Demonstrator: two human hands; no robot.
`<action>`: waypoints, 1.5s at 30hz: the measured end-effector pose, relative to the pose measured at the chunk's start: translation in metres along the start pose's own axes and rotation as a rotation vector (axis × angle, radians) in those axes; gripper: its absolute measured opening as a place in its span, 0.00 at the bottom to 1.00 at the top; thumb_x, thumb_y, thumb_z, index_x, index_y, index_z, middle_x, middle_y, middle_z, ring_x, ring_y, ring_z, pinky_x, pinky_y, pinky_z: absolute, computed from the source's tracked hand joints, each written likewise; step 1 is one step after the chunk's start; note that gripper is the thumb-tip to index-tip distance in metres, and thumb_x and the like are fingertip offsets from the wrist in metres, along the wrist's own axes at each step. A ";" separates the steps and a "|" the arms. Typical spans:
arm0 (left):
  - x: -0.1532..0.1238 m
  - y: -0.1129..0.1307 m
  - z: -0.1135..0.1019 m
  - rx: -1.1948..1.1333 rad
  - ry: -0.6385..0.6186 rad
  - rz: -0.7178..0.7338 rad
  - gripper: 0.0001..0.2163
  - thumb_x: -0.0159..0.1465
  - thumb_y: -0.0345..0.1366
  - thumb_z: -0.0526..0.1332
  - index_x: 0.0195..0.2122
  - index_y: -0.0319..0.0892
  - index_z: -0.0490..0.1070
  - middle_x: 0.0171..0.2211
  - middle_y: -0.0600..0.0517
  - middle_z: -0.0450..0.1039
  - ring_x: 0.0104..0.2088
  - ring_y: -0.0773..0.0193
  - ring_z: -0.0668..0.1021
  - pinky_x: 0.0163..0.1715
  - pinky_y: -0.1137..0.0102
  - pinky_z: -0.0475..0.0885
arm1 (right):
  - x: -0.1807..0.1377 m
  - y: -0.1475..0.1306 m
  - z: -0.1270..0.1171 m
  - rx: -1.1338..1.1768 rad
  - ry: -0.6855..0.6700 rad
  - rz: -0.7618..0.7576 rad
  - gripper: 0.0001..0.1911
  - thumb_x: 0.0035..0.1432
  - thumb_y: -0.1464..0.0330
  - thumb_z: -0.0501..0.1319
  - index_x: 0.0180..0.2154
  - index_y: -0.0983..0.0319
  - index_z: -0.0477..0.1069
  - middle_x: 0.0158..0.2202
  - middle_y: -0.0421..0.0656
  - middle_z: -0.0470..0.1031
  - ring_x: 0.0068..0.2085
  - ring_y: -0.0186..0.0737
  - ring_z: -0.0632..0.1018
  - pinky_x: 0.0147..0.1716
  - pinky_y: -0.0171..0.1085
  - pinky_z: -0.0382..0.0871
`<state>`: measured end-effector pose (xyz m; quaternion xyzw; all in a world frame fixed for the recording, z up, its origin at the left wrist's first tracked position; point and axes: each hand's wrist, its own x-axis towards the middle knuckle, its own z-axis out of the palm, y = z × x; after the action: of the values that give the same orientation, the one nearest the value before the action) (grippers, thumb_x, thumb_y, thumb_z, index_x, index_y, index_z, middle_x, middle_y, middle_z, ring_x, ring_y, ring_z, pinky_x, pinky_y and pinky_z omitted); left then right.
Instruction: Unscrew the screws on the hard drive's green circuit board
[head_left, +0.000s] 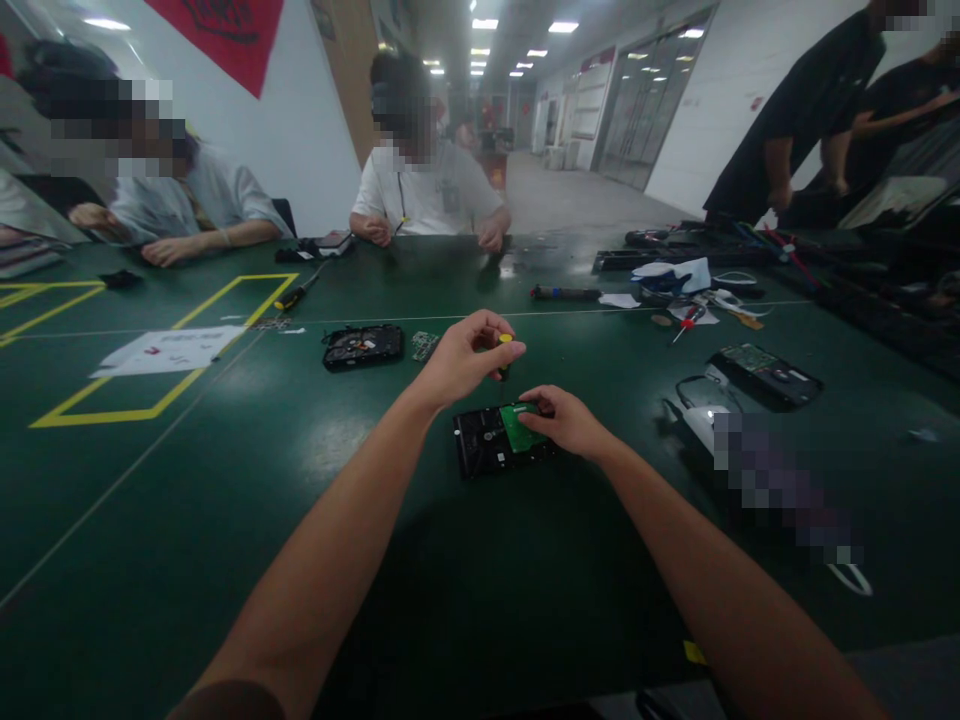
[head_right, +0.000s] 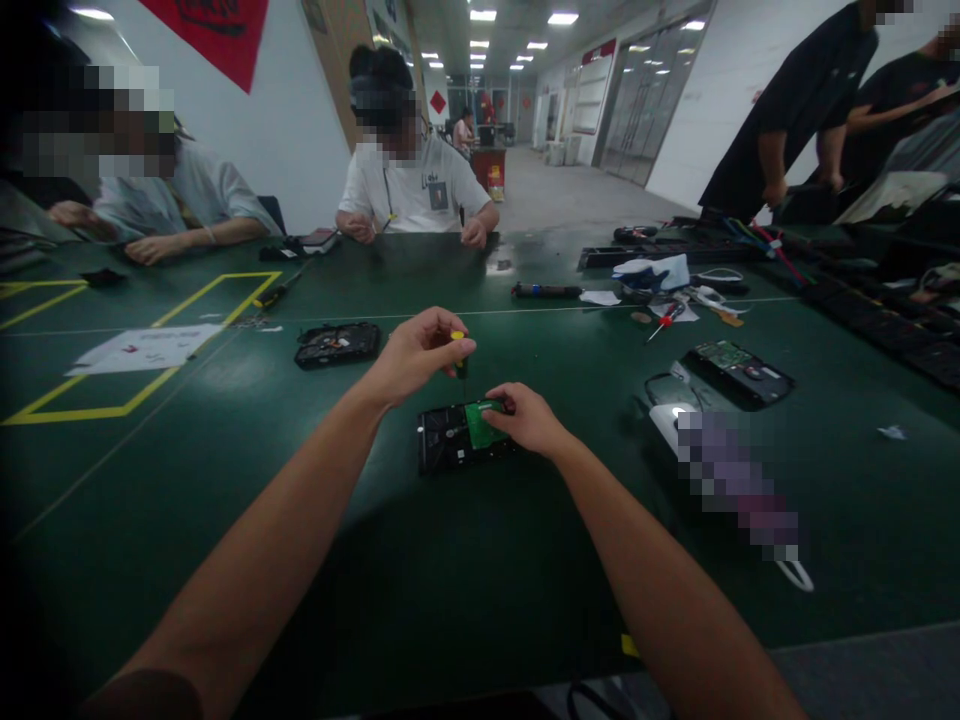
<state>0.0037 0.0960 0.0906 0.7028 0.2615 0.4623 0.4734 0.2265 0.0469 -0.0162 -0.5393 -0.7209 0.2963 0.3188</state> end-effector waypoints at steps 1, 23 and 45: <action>0.000 0.000 0.000 -0.006 -0.014 -0.005 0.11 0.63 0.38 0.71 0.41 0.41 0.73 0.33 0.52 0.72 0.31 0.69 0.75 0.26 0.76 0.76 | 0.000 0.000 0.000 -0.001 0.000 0.002 0.19 0.61 0.59 0.69 0.52 0.58 0.77 0.42 0.44 0.75 0.41 0.41 0.75 0.41 0.42 0.70; 0.000 0.000 -0.002 -0.073 -0.071 -0.069 0.11 0.65 0.40 0.69 0.42 0.40 0.71 0.36 0.48 0.78 0.36 0.65 0.80 0.28 0.74 0.76 | -0.001 -0.001 -0.002 -0.020 -0.007 -0.004 0.19 0.61 0.59 0.68 0.52 0.57 0.77 0.42 0.44 0.75 0.40 0.41 0.74 0.40 0.42 0.70; 0.002 -0.006 -0.009 0.036 -0.054 -0.009 0.13 0.66 0.41 0.69 0.48 0.41 0.76 0.34 0.50 0.75 0.33 0.66 0.76 0.27 0.74 0.75 | -0.001 -0.001 -0.001 0.026 0.000 -0.006 0.18 0.61 0.60 0.68 0.51 0.58 0.77 0.40 0.43 0.74 0.39 0.41 0.75 0.40 0.41 0.70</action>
<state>-0.0025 0.1040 0.0869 0.7222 0.2602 0.4364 0.4693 0.2270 0.0459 -0.0145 -0.5328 -0.7188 0.3047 0.3266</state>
